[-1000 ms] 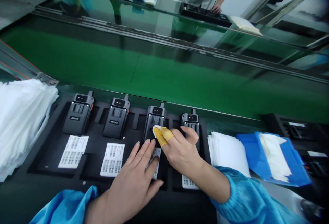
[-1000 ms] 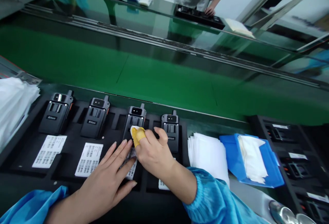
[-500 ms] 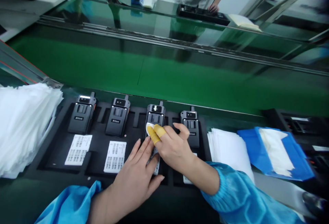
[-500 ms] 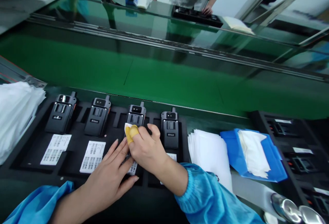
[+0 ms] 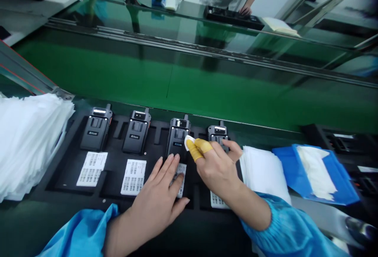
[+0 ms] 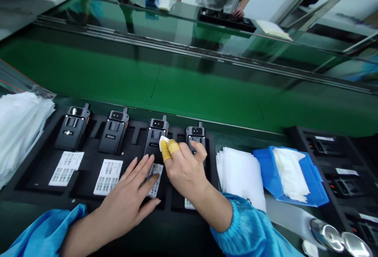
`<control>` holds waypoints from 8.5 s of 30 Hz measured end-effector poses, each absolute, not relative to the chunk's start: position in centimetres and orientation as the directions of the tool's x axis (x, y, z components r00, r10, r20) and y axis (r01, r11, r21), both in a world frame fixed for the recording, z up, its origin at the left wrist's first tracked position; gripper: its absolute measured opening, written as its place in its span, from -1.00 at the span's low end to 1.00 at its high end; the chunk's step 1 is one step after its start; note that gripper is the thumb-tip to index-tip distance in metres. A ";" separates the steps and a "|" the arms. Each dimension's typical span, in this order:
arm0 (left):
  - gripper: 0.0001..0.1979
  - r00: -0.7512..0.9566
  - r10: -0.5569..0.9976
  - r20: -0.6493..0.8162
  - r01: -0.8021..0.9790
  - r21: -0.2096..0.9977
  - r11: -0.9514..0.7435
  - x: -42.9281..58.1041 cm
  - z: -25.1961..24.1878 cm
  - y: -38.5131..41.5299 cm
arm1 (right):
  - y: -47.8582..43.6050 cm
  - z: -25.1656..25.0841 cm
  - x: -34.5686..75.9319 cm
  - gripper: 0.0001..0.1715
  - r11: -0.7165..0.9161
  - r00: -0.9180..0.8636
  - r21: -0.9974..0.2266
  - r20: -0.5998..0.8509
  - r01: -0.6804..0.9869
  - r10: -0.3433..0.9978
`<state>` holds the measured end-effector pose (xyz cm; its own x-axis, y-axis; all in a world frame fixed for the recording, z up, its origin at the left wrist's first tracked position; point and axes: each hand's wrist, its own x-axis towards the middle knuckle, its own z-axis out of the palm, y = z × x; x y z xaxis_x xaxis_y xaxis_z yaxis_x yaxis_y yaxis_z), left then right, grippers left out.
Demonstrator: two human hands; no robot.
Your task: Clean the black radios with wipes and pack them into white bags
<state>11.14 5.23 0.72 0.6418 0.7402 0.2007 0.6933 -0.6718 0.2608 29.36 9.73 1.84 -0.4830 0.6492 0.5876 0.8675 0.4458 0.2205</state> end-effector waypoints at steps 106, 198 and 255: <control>-0.45 0.740 0.622 0.256 0.594 0.186 -0.783 20.3 -0.2 6.0 | 12.9 3.1 40.3 -0.71 0.293 -0.384 0.251 0.514 0.923 0.767; -0.61 0.742 0.634 0.218 0.601 0.202 -0.773 20.5 0.6 5.9 | 13.3 2.8 39.1 -0.65 0.185 -0.203 0.086 0.477 0.979 0.855; -0.60 0.742 0.603 0.293 0.596 0.123 -0.793 20.4 0.5 6.1 | 12.9 2.7 38.7 -0.62 0.230 -0.292 0.187 0.461 0.955 0.838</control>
